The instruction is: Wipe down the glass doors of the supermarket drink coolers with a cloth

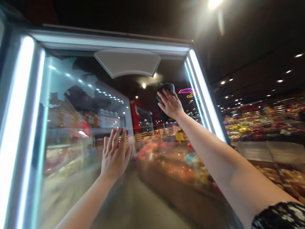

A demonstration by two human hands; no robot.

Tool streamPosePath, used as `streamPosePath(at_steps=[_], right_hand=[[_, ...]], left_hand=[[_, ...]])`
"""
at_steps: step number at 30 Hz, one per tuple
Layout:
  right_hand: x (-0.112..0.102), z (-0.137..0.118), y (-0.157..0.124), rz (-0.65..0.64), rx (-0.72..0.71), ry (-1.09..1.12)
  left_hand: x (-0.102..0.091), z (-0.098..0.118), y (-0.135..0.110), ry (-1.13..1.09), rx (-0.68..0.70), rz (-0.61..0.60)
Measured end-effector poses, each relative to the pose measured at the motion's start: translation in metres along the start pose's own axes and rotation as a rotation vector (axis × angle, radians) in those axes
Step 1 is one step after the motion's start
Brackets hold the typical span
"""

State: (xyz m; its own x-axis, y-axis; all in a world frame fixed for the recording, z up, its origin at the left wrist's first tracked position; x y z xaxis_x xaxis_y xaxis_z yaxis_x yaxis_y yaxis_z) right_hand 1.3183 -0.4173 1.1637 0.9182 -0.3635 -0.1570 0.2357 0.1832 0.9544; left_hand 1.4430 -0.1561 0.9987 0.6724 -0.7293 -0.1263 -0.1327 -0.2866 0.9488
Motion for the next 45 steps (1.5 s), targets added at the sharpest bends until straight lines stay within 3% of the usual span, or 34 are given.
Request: streamPosePath(at_steps=[4, 7, 9, 11, 14, 16, 21, 23, 25, 29, 31, 33, 37, 39, 41, 45], right_hand=[[0.001, 0.069, -0.021, 0.062, 0.180, -0.001], [0.006, 0.100, -0.066, 0.150, 0.387, -0.016], [0.012, 0.110, -0.110, 0.179, 0.473, -0.020], [0.018, 0.112, -0.154, 0.169, 0.452, -0.011], [0.024, 0.113, -0.188, 0.158, 0.382, 0.006], [0.022, 0.119, -0.176, 0.160, 0.378, 0.014], [0.009, 0.136, -0.083, 0.160, 0.440, 0.036], [0.008, 0.136, -0.075, 0.179, 0.471, 0.039], [0.012, 0.129, -0.100, 0.193, 0.470, 0.039], [0.027, 0.108, -0.192, 0.174, 0.390, 0.035], [0.030, 0.105, -0.210, 0.149, 0.372, 0.031], [0.028, 0.112, -0.190, 0.127, 0.397, 0.033], [0.015, 0.131, -0.101, 0.110, 0.472, 0.063], [0.011, 0.131, -0.081, 0.120, 0.484, 0.074], [0.012, 0.121, -0.099, 0.121, 0.457, 0.071], [0.022, 0.089, -0.209, 0.052, 0.285, 0.025]], left_hand=[[0.011, 0.022, 0.016, 0.009, 0.062, -0.013], [0.018, 0.037, 0.024, 0.000, 0.066, -0.018], [0.021, 0.046, 0.027, -0.013, 0.061, -0.015], [0.023, 0.054, 0.028, -0.028, 0.056, -0.014], [0.027, 0.062, 0.027, -0.037, 0.057, -0.025], [0.029, 0.065, 0.027, -0.032, 0.058, -0.025], [0.032, 0.062, 0.025, -0.014, 0.083, 0.014], [0.033, 0.060, 0.025, -0.006, 0.101, 0.012], [0.035, 0.058, 0.024, -0.003, 0.106, 0.001], [0.036, 0.057, 0.024, -0.013, 0.101, 0.015], [0.036, 0.056, 0.024, -0.016, 0.101, 0.017], [0.037, 0.055, 0.024, -0.017, 0.098, 0.003], [0.037, 0.053, 0.025, -0.019, 0.091, -0.029], [0.036, 0.054, 0.026, -0.016, 0.086, -0.037], [0.035, 0.056, 0.026, -0.014, 0.079, -0.042], [0.034, 0.059, 0.026, -0.017, 0.076, -0.041]])
Point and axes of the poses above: each hand's wrist, its own y-axis towards the middle knuckle, its own x-axis out of the palm, z = x × y, the point moved 3 cm from there along y, towards the middle knuckle, and after that the axes turned 5 degrees about -z, right-handed, at the moved point
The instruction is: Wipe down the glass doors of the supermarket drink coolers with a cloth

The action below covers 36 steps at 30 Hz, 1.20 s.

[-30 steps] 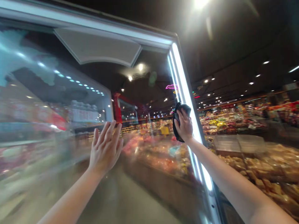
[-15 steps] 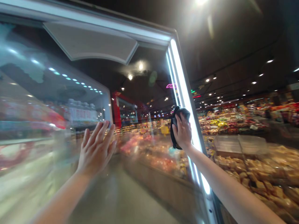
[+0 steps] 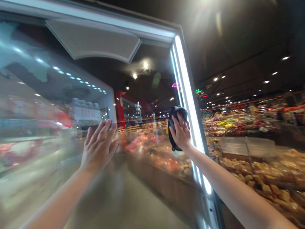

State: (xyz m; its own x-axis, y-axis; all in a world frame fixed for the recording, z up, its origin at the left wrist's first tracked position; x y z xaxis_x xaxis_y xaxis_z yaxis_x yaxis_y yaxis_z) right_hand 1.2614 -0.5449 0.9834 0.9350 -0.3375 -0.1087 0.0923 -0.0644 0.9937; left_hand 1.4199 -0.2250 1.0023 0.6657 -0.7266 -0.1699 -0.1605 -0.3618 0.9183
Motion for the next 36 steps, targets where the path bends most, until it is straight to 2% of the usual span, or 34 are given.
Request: streamPosePath(at_steps=[2, 4, 6, 8, 10, 11, 13, 15, 17, 18, 19, 20, 23, 25, 27, 29, 32, 34, 36], right_hand=[[0.002, 0.008, -0.049, -0.060, -0.135, -0.036], [0.003, 0.019, -0.066, -0.057, -0.160, -0.039], [0.003, 0.024, -0.052, -0.005, -0.049, -0.017], [0.004, 0.017, -0.021, 0.057, 0.128, 0.006], [0.004, -0.005, 0.007, 0.088, 0.243, 0.015], [0.005, -0.020, 0.015, 0.083, 0.246, 0.019], [0.006, -0.051, 0.015, 0.037, 0.143, 0.026], [0.006, -0.072, -0.004, -0.042, -0.063, 0.033], [0.003, -0.073, -0.032, -0.120, -0.258, 0.040], [0.001, -0.065, -0.043, -0.141, -0.303, 0.047], [-0.001, -0.053, -0.049, -0.144, -0.291, 0.055], [-0.003, -0.038, -0.048, -0.122, -0.218, 0.062], [-0.006, -0.003, -0.017, 0.027, 0.104, 0.046], [-0.002, -0.008, 0.018, 0.098, 0.213, 0.031], [0.003, -0.038, 0.046, 0.120, 0.219, 0.031], [0.008, -0.079, 0.057, 0.089, 0.113, 0.038], [0.012, -0.125, 0.035, -0.024, -0.199, 0.025], [0.011, -0.125, 0.006, -0.106, -0.419, 0.000], [0.009, -0.097, -0.017, -0.161, -0.536, -0.024]], left_hand=[[0.000, 0.000, 0.000, -0.005, -0.002, 0.008], [0.000, 0.001, -0.001, -0.008, -0.002, 0.013], [0.000, 0.001, -0.001, -0.005, -0.002, 0.015], [-0.001, 0.002, -0.001, 0.003, -0.004, 0.016], [-0.002, 0.003, -0.001, 0.004, -0.005, 0.012], [-0.002, 0.004, -0.001, 0.001, -0.006, 0.007], [-0.001, 0.004, -0.001, -0.010, -0.010, -0.006], [0.001, 0.003, -0.002, -0.024, -0.015, -0.014], [0.003, 0.003, -0.003, -0.041, -0.022, -0.007], [0.004, 0.002, -0.003, -0.051, -0.025, -0.001], [0.004, 0.002, -0.004, -0.061, -0.026, 0.002], [0.005, 0.002, -0.004, -0.071, -0.025, 0.001], [0.006, 0.002, -0.006, -0.082, -0.017, -0.004], [0.007, 0.002, -0.007, -0.068, -0.012, 0.003], [0.007, 0.001, -0.007, -0.046, -0.007, 0.019], [0.009, 0.001, -0.008, -0.034, -0.002, 0.029], [0.011, 0.001, -0.007, -0.038, 0.001, 0.032], [0.012, 0.001, -0.008, -0.043, 0.003, 0.041], [0.014, 0.001, -0.009, -0.055, 0.004, 0.051]])
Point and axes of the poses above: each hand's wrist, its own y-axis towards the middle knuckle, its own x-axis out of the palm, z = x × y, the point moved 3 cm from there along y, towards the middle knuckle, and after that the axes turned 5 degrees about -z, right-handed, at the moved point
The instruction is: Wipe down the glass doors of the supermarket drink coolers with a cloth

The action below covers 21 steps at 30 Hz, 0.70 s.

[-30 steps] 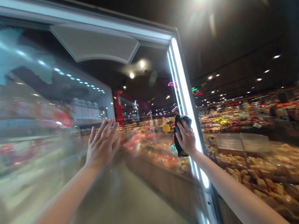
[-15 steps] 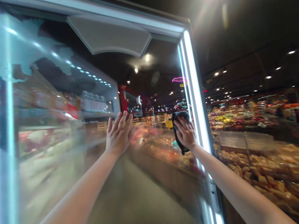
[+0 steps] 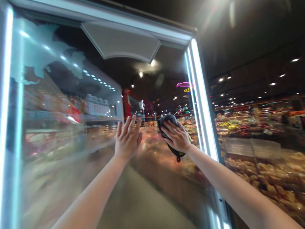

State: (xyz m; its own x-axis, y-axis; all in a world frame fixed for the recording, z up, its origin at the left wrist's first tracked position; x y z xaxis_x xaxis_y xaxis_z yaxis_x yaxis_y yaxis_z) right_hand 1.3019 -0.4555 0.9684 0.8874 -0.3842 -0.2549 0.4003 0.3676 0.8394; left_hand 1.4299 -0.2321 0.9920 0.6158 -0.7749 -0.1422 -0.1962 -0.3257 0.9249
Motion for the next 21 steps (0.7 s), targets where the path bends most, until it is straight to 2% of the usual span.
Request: streamPosePath(at_steps=[1, 2, 5, 7, 9, 11, 13, 15, 16, 18, 19, 21], right_hand=[[0.002, 0.015, -0.015, -0.017, 0.011, -0.008], [0.003, 0.034, -0.027, -0.006, 0.081, -0.015], [0.004, 0.091, -0.034, 0.189, 0.530, -0.011], [0.007, 0.100, -0.015, 0.302, 0.791, 0.006], [0.011, 0.078, 0.016, 0.332, 0.873, 0.027], [0.014, 0.032, 0.046, 0.278, 0.726, 0.055], [0.016, -0.019, 0.060, 0.188, 0.472, 0.064], [0.018, -0.055, 0.054, 0.098, 0.236, 0.066], [0.019, -0.063, 0.045, 0.060, 0.143, 0.066], [0.021, -0.058, 0.021, 0.008, 0.049, 0.065], [0.022, -0.046, 0.011, 0.000, 0.066, 0.064], [0.023, -0.011, -0.002, 0.040, 0.267, 0.067]], left_hand=[[0.001, -0.001, -0.001, -0.009, 0.001, 0.003], [0.002, -0.001, -0.002, -0.016, 0.004, 0.004], [0.006, -0.003, -0.004, -0.010, 0.010, 0.004], [0.007, -0.003, -0.004, 0.009, 0.006, -0.007], [0.008, -0.003, -0.003, 0.016, -0.006, -0.035], [0.007, -0.003, -0.001, 0.005, -0.013, -0.088], [0.002, -0.006, -0.003, -0.015, -0.002, -0.151], [-0.007, -0.012, -0.010, -0.022, 0.028, -0.189], [-0.013, -0.018, -0.015, -0.016, 0.048, -0.193], [-0.029, -0.032, -0.030, 0.008, 0.086, -0.173], [-0.038, -0.040, -0.038, 0.023, 0.100, -0.156], [-0.055, -0.059, -0.055, 0.052, 0.103, -0.126]])
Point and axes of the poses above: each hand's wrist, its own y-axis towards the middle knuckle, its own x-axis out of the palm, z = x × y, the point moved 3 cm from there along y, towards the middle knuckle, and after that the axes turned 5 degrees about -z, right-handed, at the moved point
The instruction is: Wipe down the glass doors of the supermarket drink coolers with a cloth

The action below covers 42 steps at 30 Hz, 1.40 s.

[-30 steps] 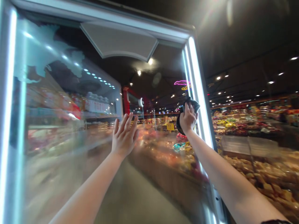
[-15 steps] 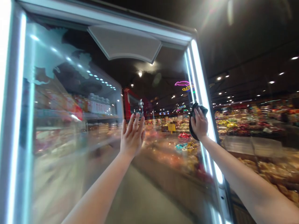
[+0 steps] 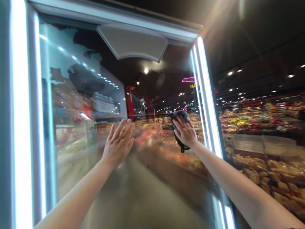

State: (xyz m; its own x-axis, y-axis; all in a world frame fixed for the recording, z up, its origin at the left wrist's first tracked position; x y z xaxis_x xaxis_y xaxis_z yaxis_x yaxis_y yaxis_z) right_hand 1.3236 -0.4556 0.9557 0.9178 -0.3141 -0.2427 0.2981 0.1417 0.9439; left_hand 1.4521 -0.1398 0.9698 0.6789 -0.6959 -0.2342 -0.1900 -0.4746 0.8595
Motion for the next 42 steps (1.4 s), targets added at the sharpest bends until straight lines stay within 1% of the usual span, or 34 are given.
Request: streamPosePath(at_steps=[2, 3, 4, 5, 6, 8, 10, 12, 14, 15, 16, 17, 18, 20, 21, 22, 23, 24, 25, 26, 28, 29, 30, 31, 32, 33, 34, 35, 37, 38, 39, 40, 41, 42], right_hand=[[-0.002, 0.031, 0.011, 0.105, 0.326, 0.033], [-0.002, 0.038, 0.021, 0.154, 0.464, 0.056], [-0.001, 0.037, 0.032, 0.190, 0.552, 0.082], [0.000, 0.028, 0.044, 0.209, 0.580, 0.105], [0.001, 0.013, 0.055, 0.210, 0.550, 0.124], [0.005, -0.031, 0.068, 0.179, 0.372, 0.144], [0.009, -0.075, 0.062, 0.122, 0.131, 0.138], [0.012, -0.103, 0.039, 0.047, -0.120, 0.126], [0.013, -0.106, 0.013, -0.043, -0.333, 0.123], [0.013, -0.099, 0.003, -0.082, -0.395, 0.124], [0.012, -0.088, -0.001, -0.116, -0.418, 0.121], [0.011, -0.074, 0.001, -0.124, -0.372, 0.113], [0.009, -0.061, 0.008, -0.093, -0.276, 0.102], [0.005, -0.044, 0.036, 0.024, -0.018, 0.086], [0.003, -0.044, 0.053, 0.087, 0.110, 0.085], [0.003, -0.051, 0.069, 0.137, 0.214, 0.089], [0.003, -0.064, 0.082, 0.162, 0.279, 0.098], [0.005, -0.082, 0.093, 0.158, 0.294, 0.109], [0.008, -0.104, 0.099, 0.131, 0.243, 0.119], [0.011, -0.126, 0.100, 0.091, 0.138, 0.128], [0.016, -0.162, 0.086, 0.023, -0.131, 0.137], [0.017, -0.172, 0.073, 0.001, -0.271, 0.140], [0.018, -0.175, 0.058, -0.010, -0.400, 0.144], [0.017, -0.172, 0.044, -0.008, -0.507, 0.146], [0.015, -0.164, 0.033, 0.001, -0.583, 0.145], [0.014, -0.151, 0.027, 0.020, -0.619, 0.140], [0.012, -0.137, 0.027, 0.043, -0.596, 0.125], [0.010, -0.122, 0.033, 0.061, -0.520, 0.106], [0.007, -0.102, 0.062, 0.129, -0.261, 0.091], [0.005, -0.099, 0.081, 0.172, -0.112, 0.097], [0.003, -0.102, 0.100, 0.215, 0.026, 0.109], [0.002, -0.111, 0.118, 0.243, 0.125, 0.121], [0.002, -0.127, 0.132, 0.242, 0.165, 0.130], [0.003, -0.145, 0.142, 0.221, 0.157, 0.135]], left_hand=[[-0.012, -0.017, -0.019, 0.019, -0.043, 0.018], [-0.016, -0.025, -0.027, 0.024, -0.077, 0.025], [-0.019, -0.032, -0.034, 0.031, -0.115, 0.032], [-0.021, -0.038, -0.040, 0.041, -0.152, 0.040], [-0.022, -0.042, -0.045, 0.055, -0.182, 0.048], [-0.021, -0.048, -0.052, 0.088, -0.213, 0.061], [-0.018, -0.050, -0.057, 0.111, -0.217, 0.063], [-0.014, -0.053, -0.060, 0.118, -0.227, 0.061], [-0.011, -0.055, -0.063, 0.114, -0.237, 0.060], [-0.009, -0.056, -0.064, 0.110, -0.238, 0.061], [-0.008, -0.058, -0.066, 0.107, -0.237, 0.061], [-0.007, -0.059, -0.067, 0.105, -0.235, 0.063], [-0.006, -0.060, -0.068, 0.106, -0.233, 0.064], [-0.004, -0.061, -0.070, 0.119, -0.233, 0.071], [-0.003, -0.061, -0.070, 0.128, -0.235, 0.075], [-0.002, -0.061, -0.071, 0.137, -0.235, 0.078], [-0.002, -0.061, -0.071, 0.144, -0.236, 0.082], [-0.001, -0.061, -0.071, 0.151, -0.236, 0.084], [-0.001, -0.060, -0.071, 0.156, -0.235, 0.085], [-0.001, -0.060, -0.071, 0.158, -0.233, 0.085], [-0.002, -0.059, -0.071, 0.160, -0.227, 0.083], [-0.002, -0.059, -0.071, 0.159, -0.224, 0.083], [-0.002, -0.059, -0.071, 0.160, -0.221, 0.085], [-0.002, -0.059, -0.071, 0.165, -0.219, 0.090], [-0.002, -0.059, -0.071, 0.172, -0.216, 0.096], [-0.002, -0.059, -0.072, 0.182, -0.213, 0.103], [-0.002, -0.059, -0.072, 0.192, -0.208, 0.111], [-0.001, -0.059, -0.073, 0.201, -0.204, 0.118], [0.000, -0.059, -0.074, 0.210, -0.196, 0.131], [0.000, -0.060, -0.075, 0.212, -0.193, 0.137], [0.000, -0.060, -0.075, 0.213, -0.189, 0.142], [0.000, -0.060, -0.075, 0.213, -0.187, 0.147], [0.000, -0.060, -0.075, 0.212, -0.185, 0.149], [0.000, -0.060, -0.075, 0.210, -0.185, 0.150]])
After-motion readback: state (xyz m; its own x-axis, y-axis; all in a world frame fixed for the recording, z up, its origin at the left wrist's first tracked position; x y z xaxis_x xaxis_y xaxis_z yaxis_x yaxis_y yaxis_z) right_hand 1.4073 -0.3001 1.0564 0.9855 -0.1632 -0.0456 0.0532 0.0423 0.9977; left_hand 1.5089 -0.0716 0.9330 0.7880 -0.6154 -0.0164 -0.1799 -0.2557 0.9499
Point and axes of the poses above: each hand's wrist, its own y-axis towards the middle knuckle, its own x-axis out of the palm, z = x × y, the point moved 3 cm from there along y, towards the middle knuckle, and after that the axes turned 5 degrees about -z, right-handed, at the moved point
